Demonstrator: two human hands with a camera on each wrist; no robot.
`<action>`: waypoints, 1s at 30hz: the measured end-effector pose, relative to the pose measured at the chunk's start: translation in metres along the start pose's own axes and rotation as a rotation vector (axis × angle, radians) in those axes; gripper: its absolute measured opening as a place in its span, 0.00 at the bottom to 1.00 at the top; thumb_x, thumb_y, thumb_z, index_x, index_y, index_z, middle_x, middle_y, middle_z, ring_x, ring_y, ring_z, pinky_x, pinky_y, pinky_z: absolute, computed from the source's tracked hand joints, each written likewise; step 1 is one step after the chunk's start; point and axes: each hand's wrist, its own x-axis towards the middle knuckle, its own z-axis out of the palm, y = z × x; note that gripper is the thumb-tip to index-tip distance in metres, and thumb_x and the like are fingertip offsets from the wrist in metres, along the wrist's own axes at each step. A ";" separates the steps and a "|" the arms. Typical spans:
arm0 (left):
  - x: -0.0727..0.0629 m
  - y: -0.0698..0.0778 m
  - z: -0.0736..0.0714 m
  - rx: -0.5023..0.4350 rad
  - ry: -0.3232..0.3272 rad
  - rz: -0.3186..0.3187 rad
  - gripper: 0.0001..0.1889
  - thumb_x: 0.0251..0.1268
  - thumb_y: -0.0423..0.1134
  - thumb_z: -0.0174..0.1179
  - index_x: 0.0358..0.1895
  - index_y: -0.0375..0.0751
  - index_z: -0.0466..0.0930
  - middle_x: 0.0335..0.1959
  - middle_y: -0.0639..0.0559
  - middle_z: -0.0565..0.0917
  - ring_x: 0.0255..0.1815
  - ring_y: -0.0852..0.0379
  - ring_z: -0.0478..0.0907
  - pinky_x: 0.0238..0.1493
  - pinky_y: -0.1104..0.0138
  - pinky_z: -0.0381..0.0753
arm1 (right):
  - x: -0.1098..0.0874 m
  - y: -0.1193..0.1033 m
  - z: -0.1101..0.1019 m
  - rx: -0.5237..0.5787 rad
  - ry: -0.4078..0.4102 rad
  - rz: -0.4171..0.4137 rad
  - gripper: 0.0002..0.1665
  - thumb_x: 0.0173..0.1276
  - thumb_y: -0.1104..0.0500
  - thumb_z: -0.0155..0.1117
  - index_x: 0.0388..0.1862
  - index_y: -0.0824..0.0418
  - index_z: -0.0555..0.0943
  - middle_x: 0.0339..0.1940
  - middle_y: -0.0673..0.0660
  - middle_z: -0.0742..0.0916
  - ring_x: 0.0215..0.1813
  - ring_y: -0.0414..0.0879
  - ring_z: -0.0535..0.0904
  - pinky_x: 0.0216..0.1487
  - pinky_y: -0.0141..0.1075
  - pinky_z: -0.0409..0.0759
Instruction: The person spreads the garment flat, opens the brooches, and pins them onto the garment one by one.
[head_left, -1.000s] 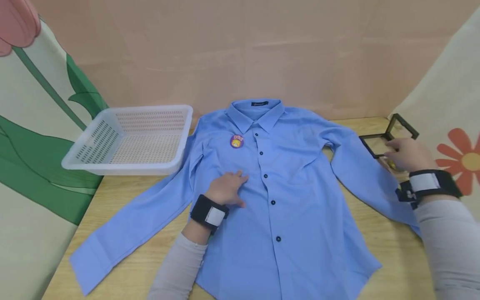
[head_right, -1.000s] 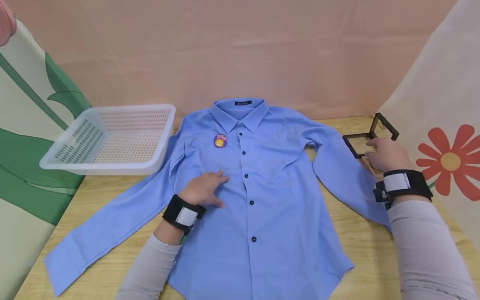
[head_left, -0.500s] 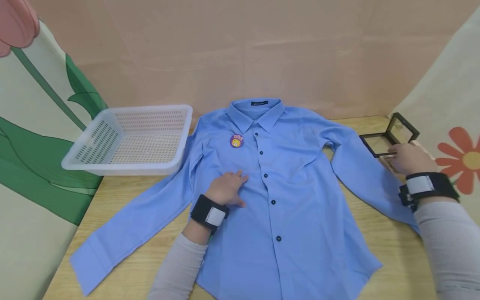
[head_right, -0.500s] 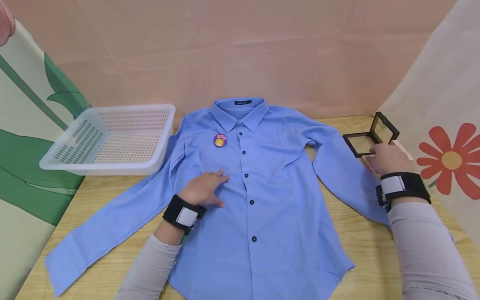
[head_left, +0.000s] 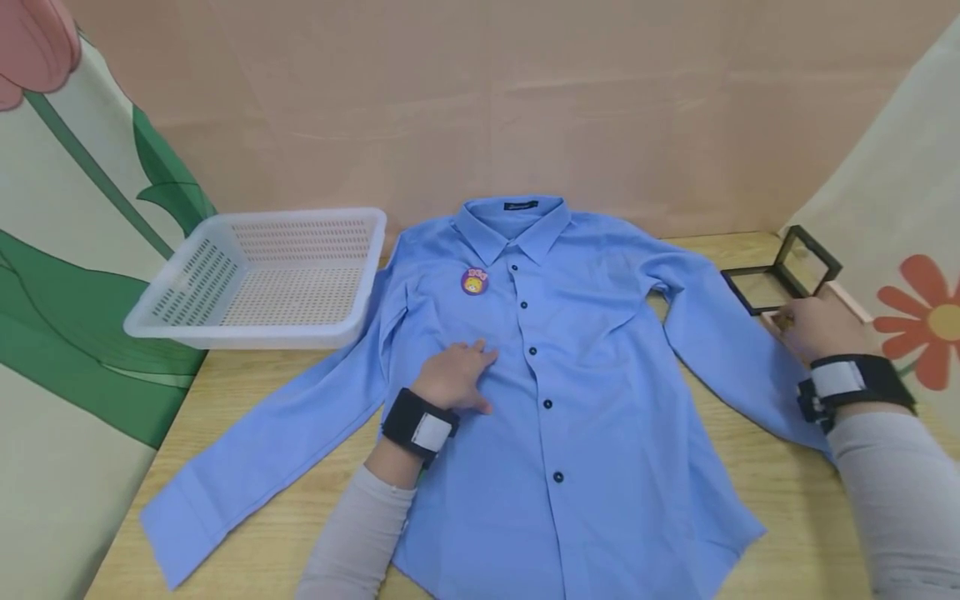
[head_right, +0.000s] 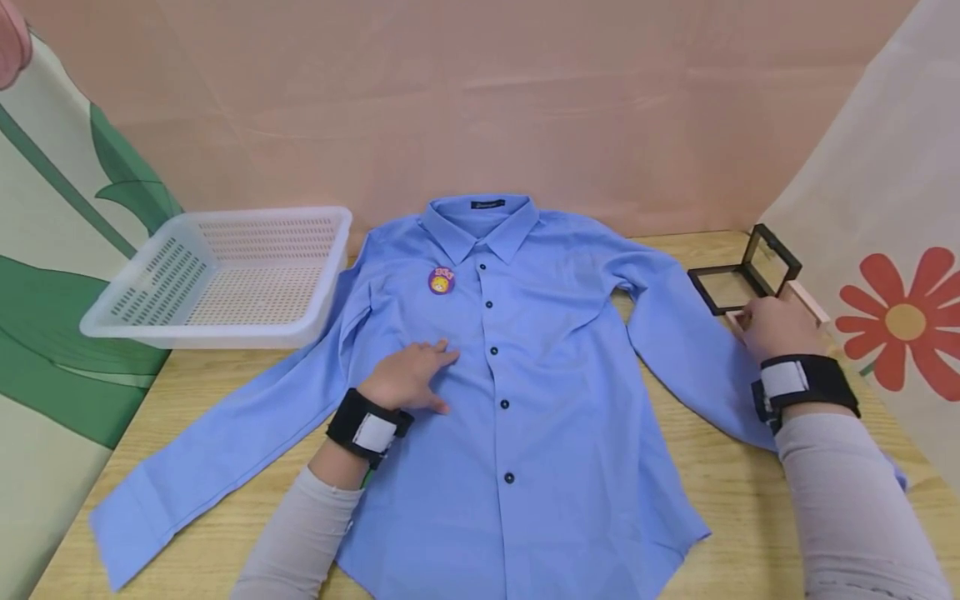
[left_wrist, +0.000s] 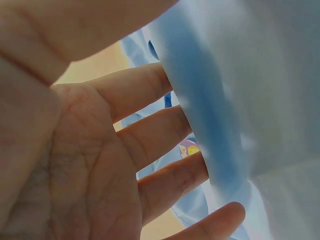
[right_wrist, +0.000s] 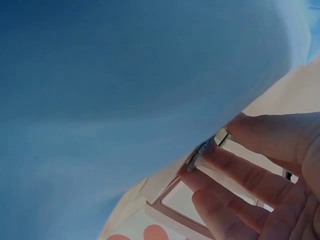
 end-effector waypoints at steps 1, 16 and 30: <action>0.000 0.000 0.000 -0.001 0.001 0.000 0.44 0.54 0.52 0.74 0.75 0.51 0.64 0.78 0.48 0.62 0.77 0.46 0.62 0.73 0.52 0.68 | 0.000 0.000 0.000 0.004 0.012 -0.002 0.14 0.64 0.67 0.58 0.44 0.77 0.81 0.39 0.78 0.83 0.37 0.69 0.79 0.35 0.59 0.74; -0.002 0.001 -0.002 -0.001 -0.006 -0.005 0.45 0.54 0.52 0.74 0.76 0.51 0.63 0.79 0.48 0.61 0.78 0.45 0.60 0.74 0.50 0.67 | -0.004 -0.002 -0.002 0.016 0.000 0.043 0.12 0.62 0.64 0.61 0.33 0.76 0.81 0.24 0.68 0.82 0.28 0.62 0.75 0.23 0.46 0.70; 0.000 0.000 -0.001 -0.014 -0.017 -0.010 0.45 0.55 0.52 0.73 0.76 0.52 0.62 0.79 0.49 0.60 0.79 0.45 0.59 0.74 0.50 0.66 | -0.016 -0.009 -0.002 0.079 0.109 0.009 0.24 0.68 0.52 0.63 0.18 0.67 0.75 0.14 0.56 0.73 0.21 0.54 0.69 0.18 0.40 0.61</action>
